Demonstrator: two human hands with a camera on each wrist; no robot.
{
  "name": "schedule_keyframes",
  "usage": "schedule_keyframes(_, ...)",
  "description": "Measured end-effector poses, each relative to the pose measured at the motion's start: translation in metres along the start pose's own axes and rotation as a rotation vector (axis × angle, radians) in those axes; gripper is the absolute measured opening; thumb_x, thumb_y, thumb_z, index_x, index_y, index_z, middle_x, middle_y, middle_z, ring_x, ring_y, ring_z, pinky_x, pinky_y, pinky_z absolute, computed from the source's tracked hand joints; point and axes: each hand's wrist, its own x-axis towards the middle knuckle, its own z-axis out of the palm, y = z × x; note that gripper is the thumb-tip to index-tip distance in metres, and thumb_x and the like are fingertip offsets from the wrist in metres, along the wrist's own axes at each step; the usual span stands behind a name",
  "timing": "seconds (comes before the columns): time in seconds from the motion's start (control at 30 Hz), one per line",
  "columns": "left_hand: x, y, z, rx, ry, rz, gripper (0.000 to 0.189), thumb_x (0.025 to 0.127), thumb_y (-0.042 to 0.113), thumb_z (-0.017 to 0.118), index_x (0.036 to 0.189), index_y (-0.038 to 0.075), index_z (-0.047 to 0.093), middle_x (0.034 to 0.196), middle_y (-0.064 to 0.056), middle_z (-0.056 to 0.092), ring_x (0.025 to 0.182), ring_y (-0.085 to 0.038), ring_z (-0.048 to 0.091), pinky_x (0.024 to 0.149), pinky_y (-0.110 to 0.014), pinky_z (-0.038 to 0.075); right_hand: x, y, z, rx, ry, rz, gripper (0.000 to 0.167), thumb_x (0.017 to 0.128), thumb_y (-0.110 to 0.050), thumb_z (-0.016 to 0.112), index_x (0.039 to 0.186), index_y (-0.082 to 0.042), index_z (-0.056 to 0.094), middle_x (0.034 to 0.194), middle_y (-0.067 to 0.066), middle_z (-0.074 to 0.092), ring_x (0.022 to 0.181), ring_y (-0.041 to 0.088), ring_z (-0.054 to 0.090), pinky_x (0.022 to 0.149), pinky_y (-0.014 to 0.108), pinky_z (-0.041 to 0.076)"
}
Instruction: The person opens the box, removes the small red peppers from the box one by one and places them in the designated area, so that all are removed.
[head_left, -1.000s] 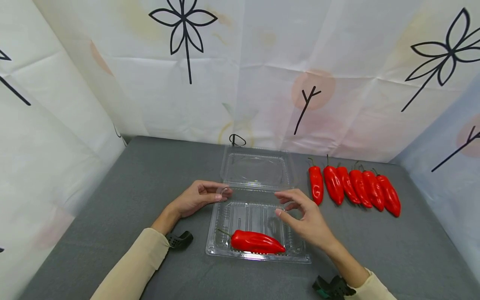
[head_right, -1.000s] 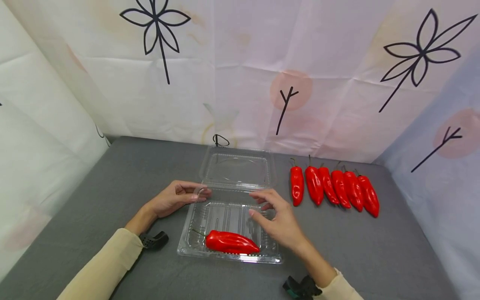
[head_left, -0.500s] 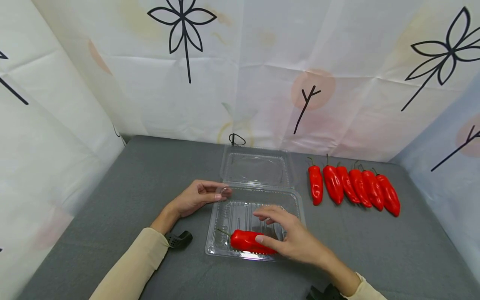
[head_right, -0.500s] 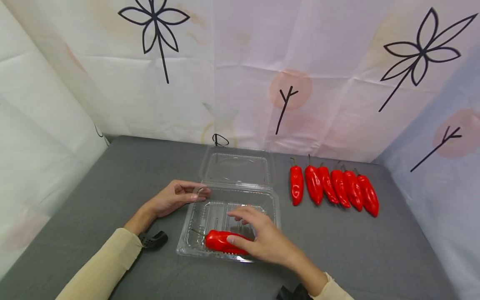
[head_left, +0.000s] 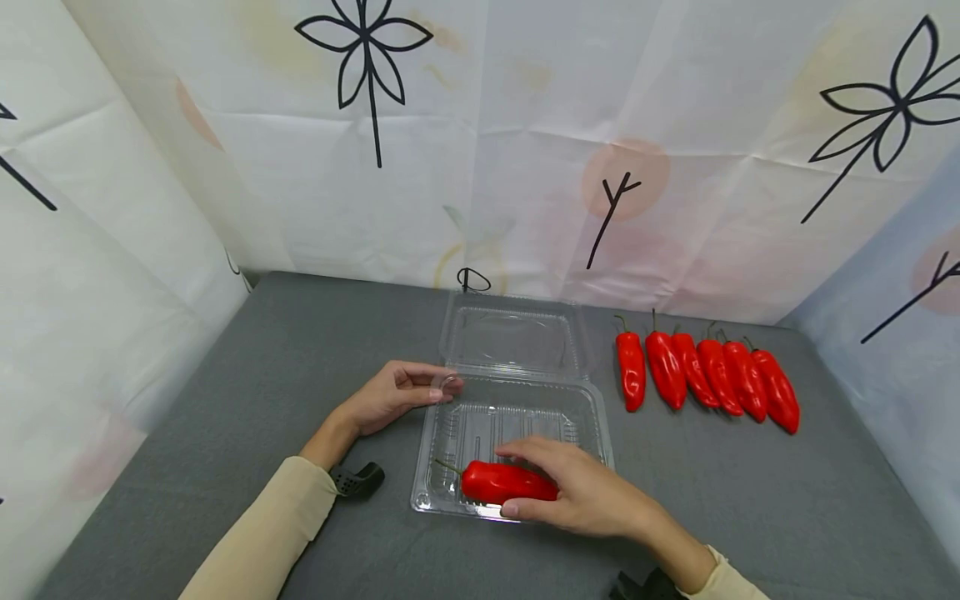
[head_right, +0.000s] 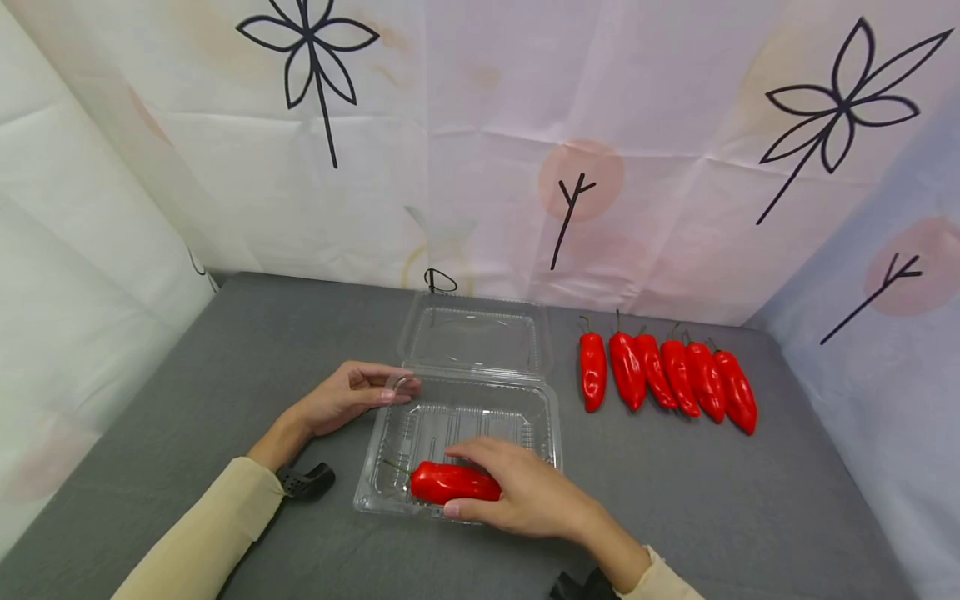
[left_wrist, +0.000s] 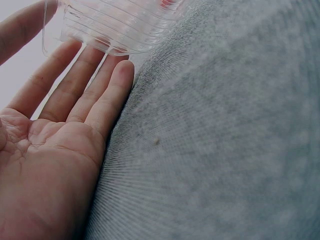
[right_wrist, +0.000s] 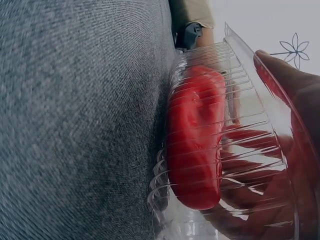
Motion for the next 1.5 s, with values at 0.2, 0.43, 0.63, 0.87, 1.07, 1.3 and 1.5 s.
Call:
schedule_keyframes(0.2, 0.0, 0.001, 0.001, -0.001, 0.0, -0.004, 0.047, 0.096, 0.003, 0.068, 0.136, -0.016, 0.053, 0.134, -0.029, 0.06, 0.125, -0.027, 0.061, 0.106, -0.041, 0.05, -0.002, -0.001, 0.001, -0.02, -0.024, 0.033, 0.061, 0.094, -0.06, 0.064, 0.141, -0.022, 0.059, 0.126, -0.013, 0.063, 0.108, 0.008, 0.058, 0.089, 0.033, 0.056)
schedule_keyframes(0.43, 0.0, 0.0, 0.001, 0.007, 0.002, -0.006, 0.049, 0.096, 0.005, 0.069, 0.136, -0.016, 0.052, 0.134, -0.029, 0.06, 0.125, -0.027, 0.062, 0.106, -0.04, 0.05, -0.002, 0.0, 0.001, -0.029, -0.016, 0.039, 0.057, 0.093, -0.059, 0.064, 0.136, -0.02, 0.063, 0.119, -0.013, 0.064, 0.104, 0.008, 0.058, 0.085, 0.031, 0.056)
schedule_keyframes(0.63, 0.0, 0.001, 0.001, 0.012, 0.005, -0.007, 0.05, 0.095, 0.006, 0.07, 0.136, -0.016, 0.052, 0.134, -0.03, 0.06, 0.124, -0.026, 0.062, 0.106, -0.04, 0.05, -0.001, 0.001, 0.001, -0.009, -0.014, 0.019, 0.047, 0.093, -0.057, 0.067, 0.128, -0.026, 0.066, 0.11, -0.015, 0.063, 0.096, 0.006, 0.058, 0.075, 0.025, 0.055)
schedule_keyframes(0.87, 0.0, 0.001, 0.002, 0.008, -0.002, -0.002, 0.05, 0.095, 0.006, 0.07, 0.136, -0.017, 0.052, 0.134, -0.029, 0.06, 0.124, -0.026, 0.062, 0.106, -0.04, 0.05, 0.0, 0.004, -0.003, 0.173, -0.049, 0.035, 0.038, 0.093, -0.046, 0.072, 0.127, -0.03, 0.068, 0.108, -0.011, 0.062, 0.095, 0.012, 0.059, 0.072, 0.027, 0.058)
schedule_keyframes(1.07, 0.0, 0.001, 0.002, 0.009, -0.007, 0.003, 0.05, 0.095, 0.006, 0.07, 0.136, -0.017, 0.052, 0.133, -0.029, 0.06, 0.124, -0.026, 0.062, 0.105, -0.039, 0.051, -0.002, 0.006, -0.006, 0.266, -0.056, -0.025, 0.037, 0.093, -0.036, 0.075, 0.128, -0.027, 0.067, 0.113, -0.007, 0.066, 0.096, 0.016, 0.061, 0.073, 0.03, 0.058)
schedule_keyframes(1.3, -0.001, 0.001, 0.001, 0.02, -0.007, -0.001, 0.051, 0.095, 0.007, 0.07, 0.136, -0.016, 0.052, 0.134, -0.03, 0.059, 0.124, -0.027, 0.062, 0.105, -0.039, 0.051, -0.001, 0.006, -0.008, 0.287, -0.051, -0.077, 0.034, 0.095, -0.029, 0.073, 0.129, -0.024, 0.068, 0.114, -0.006, 0.068, 0.094, 0.014, 0.062, 0.081, 0.031, 0.057)
schedule_keyframes(1.5, -0.001, 0.001, 0.001, 0.021, -0.006, -0.005, 0.051, 0.095, 0.007, 0.07, 0.137, -0.016, 0.052, 0.135, -0.031, 0.059, 0.125, -0.028, 0.061, 0.105, -0.04, 0.051, -0.002, 0.006, -0.01, 0.306, -0.027, -0.102, 0.033, 0.095, -0.026, 0.074, 0.128, -0.022, 0.069, 0.116, -0.005, 0.069, 0.101, 0.016, 0.062, 0.085, 0.034, 0.058)
